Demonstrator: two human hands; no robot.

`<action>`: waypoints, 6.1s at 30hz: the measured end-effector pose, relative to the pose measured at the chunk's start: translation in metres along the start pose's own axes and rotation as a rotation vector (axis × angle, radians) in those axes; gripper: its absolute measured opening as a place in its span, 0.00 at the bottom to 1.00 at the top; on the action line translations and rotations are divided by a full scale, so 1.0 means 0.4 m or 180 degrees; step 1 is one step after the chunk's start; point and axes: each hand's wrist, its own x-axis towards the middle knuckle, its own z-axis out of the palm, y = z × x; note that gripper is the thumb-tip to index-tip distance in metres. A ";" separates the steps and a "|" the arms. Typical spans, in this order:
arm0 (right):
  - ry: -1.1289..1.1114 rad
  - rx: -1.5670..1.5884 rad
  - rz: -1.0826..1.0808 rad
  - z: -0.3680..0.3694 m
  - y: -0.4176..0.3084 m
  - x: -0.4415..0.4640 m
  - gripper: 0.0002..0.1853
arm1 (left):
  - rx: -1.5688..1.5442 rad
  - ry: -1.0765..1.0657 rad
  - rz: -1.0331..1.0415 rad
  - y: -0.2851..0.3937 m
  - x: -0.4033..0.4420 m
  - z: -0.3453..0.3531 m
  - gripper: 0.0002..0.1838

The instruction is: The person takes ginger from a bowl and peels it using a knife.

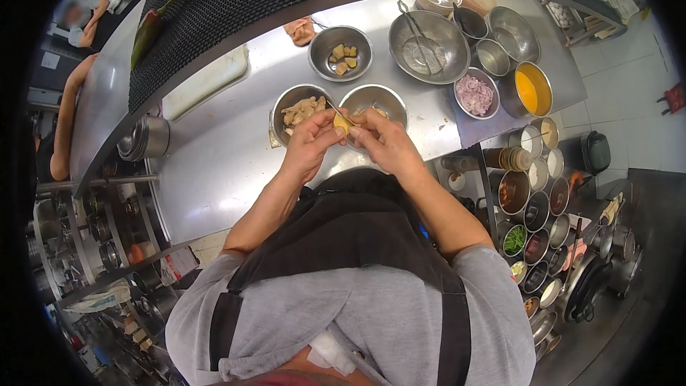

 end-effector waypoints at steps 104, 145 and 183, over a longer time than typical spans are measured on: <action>0.0252 -0.1309 -0.0908 -0.008 0.002 -0.032 0.25 | -0.0233 0.0065 0.0176 0.010 -0.004 0.014 0.20; 0.0145 -0.0766 -0.0425 0.016 -0.025 -0.025 0.20 | -0.0234 0.0356 0.0369 -0.002 -0.003 0.016 0.19; -0.0024 -0.0626 -0.0147 -0.005 -0.016 -0.032 0.22 | -0.0029 0.0176 0.0505 -0.016 0.003 0.008 0.18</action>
